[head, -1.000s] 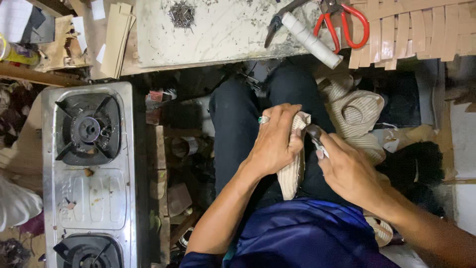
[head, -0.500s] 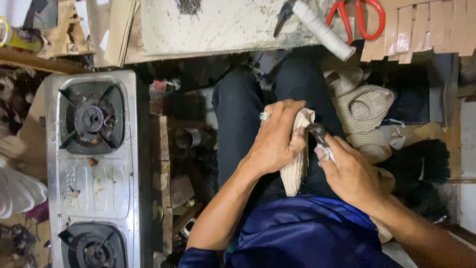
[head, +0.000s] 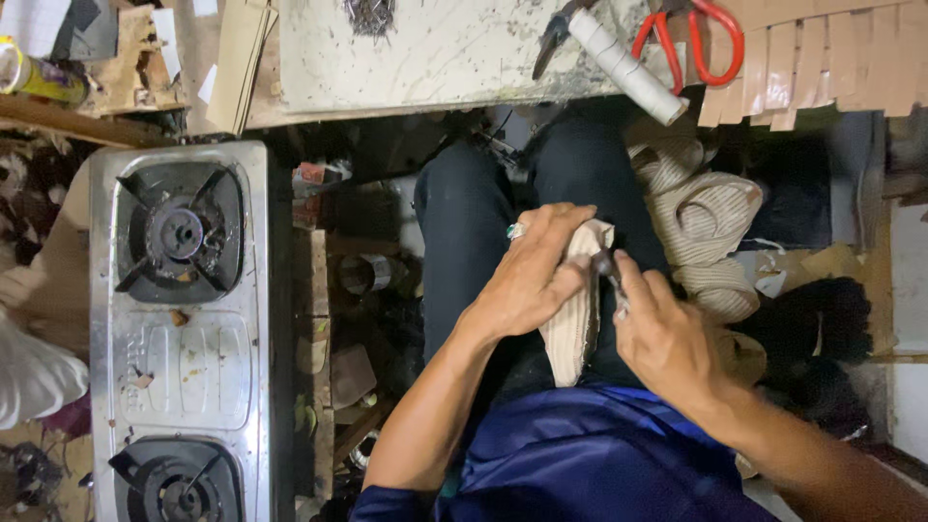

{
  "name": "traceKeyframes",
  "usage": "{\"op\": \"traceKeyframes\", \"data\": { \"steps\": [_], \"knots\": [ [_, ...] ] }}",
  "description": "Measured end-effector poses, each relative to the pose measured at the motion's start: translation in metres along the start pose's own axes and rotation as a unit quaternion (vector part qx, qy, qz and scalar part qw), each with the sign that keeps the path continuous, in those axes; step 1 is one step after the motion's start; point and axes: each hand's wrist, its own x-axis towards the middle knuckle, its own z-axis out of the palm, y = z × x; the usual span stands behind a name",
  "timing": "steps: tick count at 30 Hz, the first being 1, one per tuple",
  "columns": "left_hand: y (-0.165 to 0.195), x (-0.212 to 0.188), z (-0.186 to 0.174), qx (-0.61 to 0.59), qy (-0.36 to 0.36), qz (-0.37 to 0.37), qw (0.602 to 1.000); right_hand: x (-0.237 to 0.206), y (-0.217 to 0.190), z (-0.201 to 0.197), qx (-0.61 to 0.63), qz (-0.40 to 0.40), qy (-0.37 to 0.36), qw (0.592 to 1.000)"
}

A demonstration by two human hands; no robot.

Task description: The person sits with a woven shoe upper on their lap, trims excess material from its edge with a knife, presses and shapes the upper by hand, hammers the sole area, and fits a strap piece onto the shoe before setting it on the workbench.

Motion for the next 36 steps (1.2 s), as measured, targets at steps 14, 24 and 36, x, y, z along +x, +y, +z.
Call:
{"op": "traceKeyframes", "data": {
  "steps": [14,24,36],
  "knots": [
    [0.028,-0.004,0.015,0.067,0.086,-0.006,0.994,0.01,-0.001,-0.047,0.115,0.15,-0.218,0.957],
    [0.037,-0.008,0.012,0.062,0.074,0.001,0.995,0.005,-0.006,-0.057,0.061,0.016,-0.155,0.986],
    [0.033,-0.008,0.003,0.01,0.006,-0.028,1.0,-0.017,-0.002,-0.028,0.035,0.021,-0.074,0.996]
  ]
}}
